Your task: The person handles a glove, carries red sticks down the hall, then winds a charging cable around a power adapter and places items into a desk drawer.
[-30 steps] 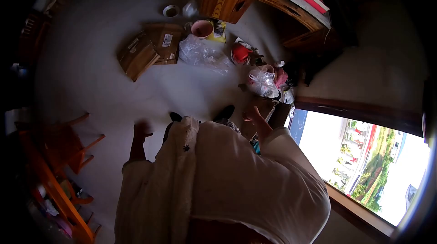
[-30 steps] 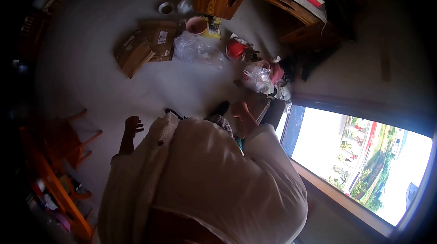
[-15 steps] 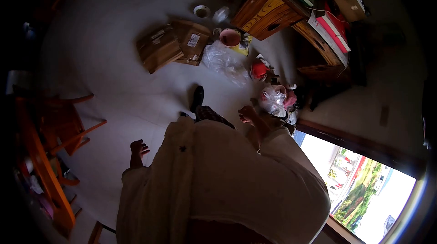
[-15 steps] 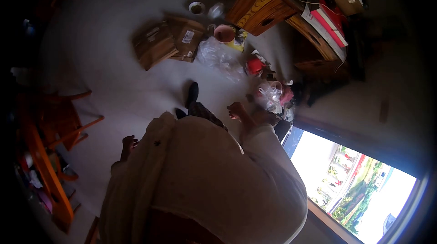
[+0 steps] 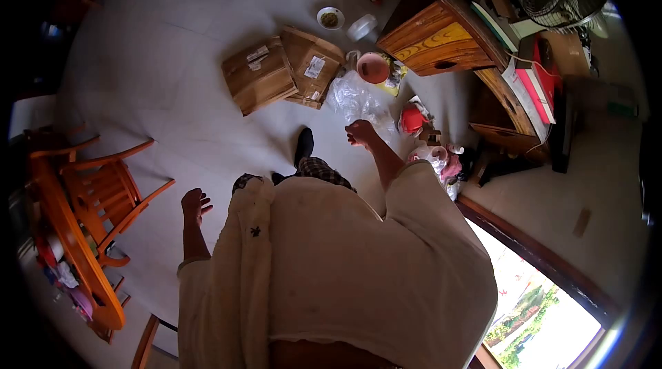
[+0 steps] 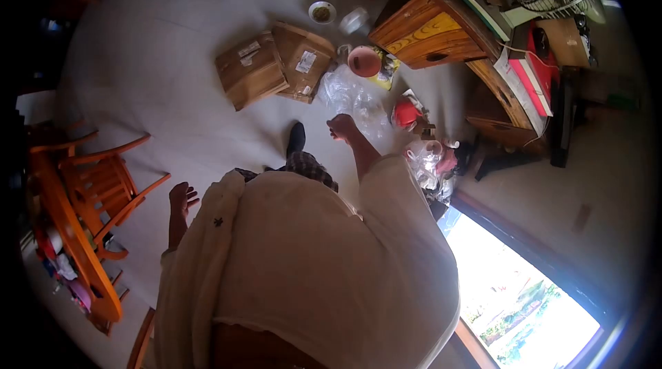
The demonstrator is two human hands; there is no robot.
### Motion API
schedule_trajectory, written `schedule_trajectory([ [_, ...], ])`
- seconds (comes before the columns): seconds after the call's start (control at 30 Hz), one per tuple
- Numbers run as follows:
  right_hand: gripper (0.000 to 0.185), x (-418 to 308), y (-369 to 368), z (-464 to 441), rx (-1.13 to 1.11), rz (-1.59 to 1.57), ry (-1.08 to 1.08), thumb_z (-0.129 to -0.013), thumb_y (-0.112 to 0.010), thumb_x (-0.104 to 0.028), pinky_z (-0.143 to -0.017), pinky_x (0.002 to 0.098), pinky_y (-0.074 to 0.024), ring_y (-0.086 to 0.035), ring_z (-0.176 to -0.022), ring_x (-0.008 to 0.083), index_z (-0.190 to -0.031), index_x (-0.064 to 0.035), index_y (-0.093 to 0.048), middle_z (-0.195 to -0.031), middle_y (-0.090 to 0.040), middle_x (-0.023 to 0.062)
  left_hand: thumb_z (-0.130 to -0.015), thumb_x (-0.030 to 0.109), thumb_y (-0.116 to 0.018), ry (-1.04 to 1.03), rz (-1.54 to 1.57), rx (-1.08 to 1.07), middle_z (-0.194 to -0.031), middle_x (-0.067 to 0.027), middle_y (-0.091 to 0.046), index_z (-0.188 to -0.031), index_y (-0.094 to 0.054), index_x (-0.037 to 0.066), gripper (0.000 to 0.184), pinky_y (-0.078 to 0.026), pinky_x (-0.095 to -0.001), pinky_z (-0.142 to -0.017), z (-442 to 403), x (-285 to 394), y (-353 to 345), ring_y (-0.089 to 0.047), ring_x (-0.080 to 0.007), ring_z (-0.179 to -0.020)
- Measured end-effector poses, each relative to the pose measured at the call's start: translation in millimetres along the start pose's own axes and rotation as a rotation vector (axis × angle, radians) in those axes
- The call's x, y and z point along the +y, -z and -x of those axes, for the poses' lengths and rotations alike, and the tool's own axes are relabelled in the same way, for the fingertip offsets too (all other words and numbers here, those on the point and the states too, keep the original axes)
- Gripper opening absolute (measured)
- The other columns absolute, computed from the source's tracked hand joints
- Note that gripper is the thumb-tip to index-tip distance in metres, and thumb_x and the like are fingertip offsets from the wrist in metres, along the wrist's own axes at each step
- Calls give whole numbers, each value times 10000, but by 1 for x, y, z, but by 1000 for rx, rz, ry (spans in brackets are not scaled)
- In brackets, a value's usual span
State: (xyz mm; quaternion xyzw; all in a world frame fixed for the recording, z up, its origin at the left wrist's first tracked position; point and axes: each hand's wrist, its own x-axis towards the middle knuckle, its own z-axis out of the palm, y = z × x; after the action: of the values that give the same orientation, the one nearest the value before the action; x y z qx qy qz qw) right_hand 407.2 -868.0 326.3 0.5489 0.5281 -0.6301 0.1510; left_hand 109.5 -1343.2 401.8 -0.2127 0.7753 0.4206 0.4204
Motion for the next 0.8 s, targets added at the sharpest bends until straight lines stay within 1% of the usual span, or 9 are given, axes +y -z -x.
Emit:
schedule_trajectory([
  [0.1, 195, -62, -11, -1, 24, -31, 94, -805, -589, -210, -532, 291, -496, -560, -568, 138, -711, -54, -518, -637, -546, 38, -814, 255, -508, -19, 22, -41, -959, -110, -534, -1102, -477, 41, 360, -528, -407, -646, -9, 18, -6, -584, -246, -828],
  [0.27, 198, -73, -28, -31, 44, -18, -16, -817, -570, -197, -468, 290, -490, -544, -507, 145, -704, -47, -507, -616, -526, 49, -813, 238, -511, 4, -23, -72, -938, -98, -540, -1099, -484, 44, 347, -529, -398, -617, -19, 49, 2, -590, -242, -779],
  [0.37, 267, -39, -47, -49, 142, -27, -106, -804, -583, -167, -327, 311, -419, -510, -408, 189, -624, -11, -463, -536, -499, 89, -821, 241, -512, -11, -78, -155, -918, -92, -537, -1087, -486, 51, 328, -527, -407, -617, -78, 35, 58, -579, -237, -771],
  [0.43, 260, -32, -71, -39, 213, -25, -205, -808, -589, -170, -317, 318, -409, -510, -409, 192, -641, 1, -486, -522, -495, 100, -823, 250, -516, -20, -116, -156, -906, -89, -532, -1061, -491, 57, 307, -524, -418, -618, -104, 38, 95, -567, -229, -764],
  [0.5, 216, -28, -104, -31, 205, 46, -278, -811, -592, -198, -422, 318, -486, -526, -444, 171, -690, -43, -502, -553, -496, 56, -819, 258, -519, 103, 45, -118, -901, -87, -527, -1039, -494, 61, 296, -522, -424, -619, -141, 39, 134, -562, -224, -765],
  [0.53, 221, -31, -123, -26, 206, 13, -274, -807, -599, -201, -424, 323, -487, -528, -446, 173, -690, -39, -504, -555, -501, 59, -820, 255, -519, 101, -2, -113, -886, -82, -522, -1029, -494, 66, 282, -522, -423, -617, -151, 49, 153, -557, -220, -750],
  [0.63, 238, -60, -206, -15, 181, 18, -221, -786, -613, -205, -419, 316, -485, -534, -455, 176, -672, -26, -507, -562, -521, 75, -822, 244, -519, 128, -65, -88, -855, -69, -504, -1012, -488, 77, 254, -522, -424, -619, -184, 76, 221, -541, -211, -717],
  [0.7, 245, -111, -264, -4, 66, 55, -187, -786, -598, -213, -426, 301, -483, -534, -463, 164, -652, -26, -514, -564, -525, 65, -823, 237, -516, 139, -63, -56, -867, -72, -508, -1026, -482, 75, 262, -520, -428, -619, -214, 91, 265, -547, -219, -732],
  [0.8, 236, -166, -320, -20, -95, 200, -77, -781, -582, -234, -457, 288, -483, -538, -492, 145, -653, -42, -536, -577, -533, 43, -828, 222, -507, 92, 125, 15, -913, -80, -517, -1055, -463, 73, 275, -522, -421, -640, -238, 127, 311, -563, -222, -786],
])
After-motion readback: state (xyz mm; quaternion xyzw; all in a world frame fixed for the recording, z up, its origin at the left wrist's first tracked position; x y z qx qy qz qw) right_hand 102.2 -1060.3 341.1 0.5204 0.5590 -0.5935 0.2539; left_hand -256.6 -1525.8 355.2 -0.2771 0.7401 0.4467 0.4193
